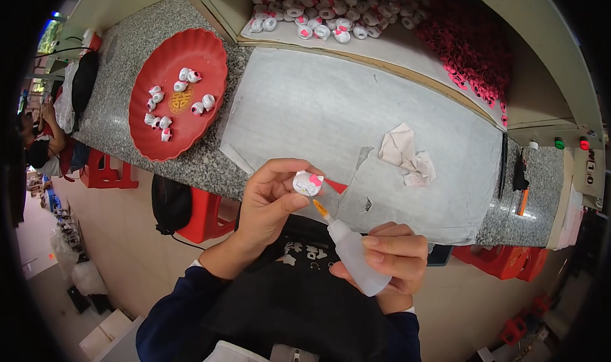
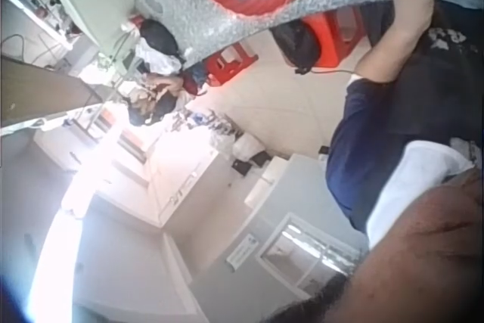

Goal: Applying glue and attaching pink parts to white toy heads on an assembly line.

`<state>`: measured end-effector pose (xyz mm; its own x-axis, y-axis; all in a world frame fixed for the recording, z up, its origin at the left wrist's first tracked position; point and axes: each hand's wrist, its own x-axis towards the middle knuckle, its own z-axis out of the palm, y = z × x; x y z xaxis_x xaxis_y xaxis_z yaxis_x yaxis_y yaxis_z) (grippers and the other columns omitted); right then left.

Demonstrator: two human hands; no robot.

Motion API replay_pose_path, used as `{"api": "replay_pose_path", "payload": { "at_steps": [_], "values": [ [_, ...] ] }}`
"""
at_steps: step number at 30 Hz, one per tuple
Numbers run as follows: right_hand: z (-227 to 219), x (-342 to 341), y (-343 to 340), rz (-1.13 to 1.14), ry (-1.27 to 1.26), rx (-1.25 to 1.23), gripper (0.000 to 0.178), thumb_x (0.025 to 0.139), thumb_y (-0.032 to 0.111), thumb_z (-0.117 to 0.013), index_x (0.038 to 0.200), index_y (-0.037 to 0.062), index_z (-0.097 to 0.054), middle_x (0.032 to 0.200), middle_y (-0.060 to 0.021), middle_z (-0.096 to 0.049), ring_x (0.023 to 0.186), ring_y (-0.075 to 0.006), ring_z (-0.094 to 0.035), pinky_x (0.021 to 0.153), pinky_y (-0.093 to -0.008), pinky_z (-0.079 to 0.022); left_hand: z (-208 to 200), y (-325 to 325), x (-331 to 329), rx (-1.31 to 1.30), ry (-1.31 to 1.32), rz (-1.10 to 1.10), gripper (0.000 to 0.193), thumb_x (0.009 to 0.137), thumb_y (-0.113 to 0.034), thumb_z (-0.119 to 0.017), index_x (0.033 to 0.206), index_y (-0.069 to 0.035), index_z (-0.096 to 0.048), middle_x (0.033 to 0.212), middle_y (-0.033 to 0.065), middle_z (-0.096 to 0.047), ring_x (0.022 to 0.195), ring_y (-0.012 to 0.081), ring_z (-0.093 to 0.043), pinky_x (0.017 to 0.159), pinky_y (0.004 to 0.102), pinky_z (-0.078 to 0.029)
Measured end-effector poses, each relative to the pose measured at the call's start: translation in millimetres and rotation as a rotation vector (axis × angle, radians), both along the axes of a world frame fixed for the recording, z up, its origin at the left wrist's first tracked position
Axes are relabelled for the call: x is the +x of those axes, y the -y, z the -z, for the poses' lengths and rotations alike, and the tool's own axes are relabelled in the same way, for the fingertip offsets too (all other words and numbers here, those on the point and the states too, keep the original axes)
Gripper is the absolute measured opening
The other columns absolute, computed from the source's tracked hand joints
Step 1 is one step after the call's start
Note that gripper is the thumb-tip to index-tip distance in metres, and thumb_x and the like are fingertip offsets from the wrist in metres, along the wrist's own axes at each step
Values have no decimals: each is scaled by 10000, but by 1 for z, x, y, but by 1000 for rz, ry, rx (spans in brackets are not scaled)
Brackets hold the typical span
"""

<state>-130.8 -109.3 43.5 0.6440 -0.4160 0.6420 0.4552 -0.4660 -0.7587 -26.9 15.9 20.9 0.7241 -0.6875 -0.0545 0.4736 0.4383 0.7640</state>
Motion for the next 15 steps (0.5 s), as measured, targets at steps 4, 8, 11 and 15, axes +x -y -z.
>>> {"api": "replay_pose_path", "payload": {
  "at_steps": [4,8,11,15],
  "values": [
    [-1,-1,0,-23,-7,-13,417,552,182,-751,794,89,-425,753,-42,-448,554,-117,-430,473,-218,-372,2,0,0,9,-5,-12,340,716,7,-556,1033,0,-431,969,139,-522,897,173,-518,794,289,-403],
    [-3,0,1,-38,-11,-27,402,554,172,-748,784,91,-428,755,-42,-450,552,-117,-425,467,-218,-366,2,-2,1,17,-12,-14,346,717,-9,-563,1036,0,-430,968,141,-519,891,174,-519,793,288,-405],
    [-4,-1,0,2,-18,-15,392,555,166,-746,779,92,-433,757,-40,-451,549,-118,-423,462,-218,-363,1,-1,1,-5,1,-26,345,719,-17,-564,1037,1,-430,968,140,-517,890,174,-519,795,288,-404],
    [1,-1,-2,55,23,-4,399,558,165,-744,793,94,-430,757,-38,-451,545,-117,-421,460,-215,-363,1,-2,1,-4,-14,-14,343,721,-19,-563,1036,1,-431,967,138,-519,894,174,-518,797,290,-403]
  ]
}}
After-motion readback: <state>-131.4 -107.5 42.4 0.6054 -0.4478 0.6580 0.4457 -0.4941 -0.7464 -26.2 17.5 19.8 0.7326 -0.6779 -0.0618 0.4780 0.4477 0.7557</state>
